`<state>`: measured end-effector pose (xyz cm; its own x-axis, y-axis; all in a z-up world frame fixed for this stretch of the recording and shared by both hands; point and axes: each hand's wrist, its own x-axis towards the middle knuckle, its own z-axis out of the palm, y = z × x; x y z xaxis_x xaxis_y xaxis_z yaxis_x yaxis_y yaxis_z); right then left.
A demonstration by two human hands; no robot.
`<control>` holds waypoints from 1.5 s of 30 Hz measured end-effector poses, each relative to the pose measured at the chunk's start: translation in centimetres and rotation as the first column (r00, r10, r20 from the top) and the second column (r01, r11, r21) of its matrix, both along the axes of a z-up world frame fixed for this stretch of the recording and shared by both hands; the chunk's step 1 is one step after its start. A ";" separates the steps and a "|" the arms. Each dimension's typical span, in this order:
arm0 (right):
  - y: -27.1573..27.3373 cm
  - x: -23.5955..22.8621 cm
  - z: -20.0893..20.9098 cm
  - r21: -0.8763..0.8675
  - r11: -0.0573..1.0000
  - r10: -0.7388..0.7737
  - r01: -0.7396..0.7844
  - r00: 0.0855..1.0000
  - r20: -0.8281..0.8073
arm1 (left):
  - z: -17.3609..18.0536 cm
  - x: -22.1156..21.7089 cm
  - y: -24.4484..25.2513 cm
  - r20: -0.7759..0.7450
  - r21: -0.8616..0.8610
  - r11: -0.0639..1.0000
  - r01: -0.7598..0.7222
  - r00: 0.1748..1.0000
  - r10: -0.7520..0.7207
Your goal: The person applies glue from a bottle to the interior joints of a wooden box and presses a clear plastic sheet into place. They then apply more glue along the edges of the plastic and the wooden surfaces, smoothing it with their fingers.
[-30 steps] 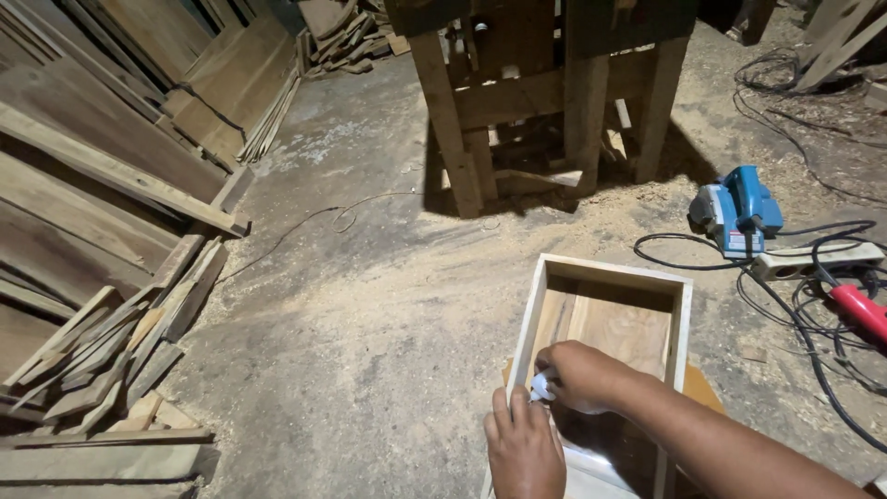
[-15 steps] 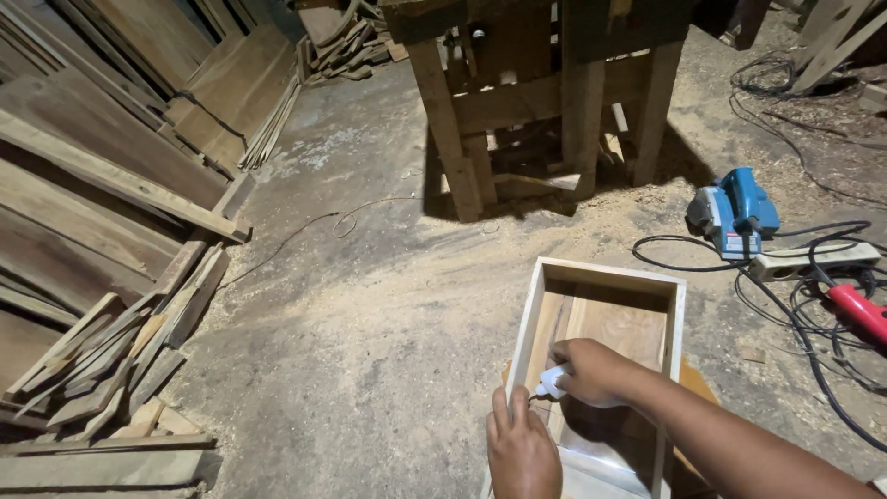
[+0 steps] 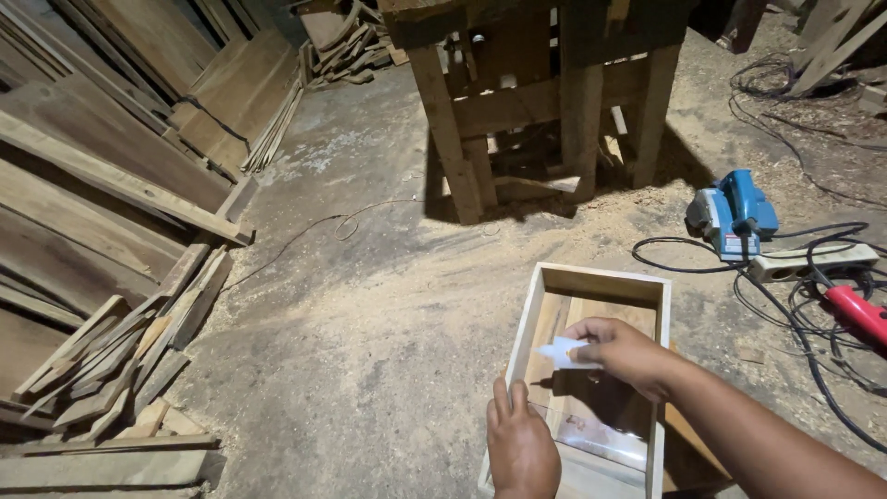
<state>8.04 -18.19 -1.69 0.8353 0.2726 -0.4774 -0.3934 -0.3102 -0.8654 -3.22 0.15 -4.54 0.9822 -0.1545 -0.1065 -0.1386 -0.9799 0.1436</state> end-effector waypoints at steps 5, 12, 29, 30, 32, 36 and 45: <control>-1.6 -0.6 0.5 0.167 0.965 -0.193 0.202 0.979 -0.065 | -1.5 0.1 0.0 0.125 -0.056 0.998 -0.013 0.992 0.020; -3.0 -0.5 -3.7 0.347 0.915 -0.227 0.206 0.974 0.022 | -1.6 -0.2 -1.0 -0.029 0.052 0.992 -0.113 0.993 0.115; -2.8 -3.8 -1.9 0.321 0.903 -0.294 0.286 0.956 -0.026 | 4.6 -1.1 -3.2 -0.322 0.184 0.960 -0.209 0.910 0.260; -2.6 -4.2 -1.3 0.319 0.904 -0.292 0.284 0.956 -0.025 | 4.3 -1.1 -3.3 -0.323 0.183 0.960 -0.211 0.910 0.261; -2.5 -5.2 -0.1 0.385 0.859 -0.339 0.337 0.939 -0.064 | 3.7 -1.0 -3.7 -0.264 0.176 0.952 -0.252 0.919 0.292; -3.2 -5.2 -1.1 0.444 0.827 -0.350 0.346 0.934 -0.075 | 5.0 -1.2 -4.0 -0.347 0.253 0.951 -0.177 0.901 0.260; -4.1 -6.4 -0.5 0.461 0.821 -0.352 0.336 0.934 -0.054 | 2.4 -1.0 -4.0 -0.280 0.276 0.948 -0.159 0.930 0.238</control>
<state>1.61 -22.29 -2.15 0.9284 0.1441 -0.3426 -0.3701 0.2721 -0.8883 -4.25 -3.85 -2.18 0.9028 0.1097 -0.4158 0.0746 -0.9922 -0.0996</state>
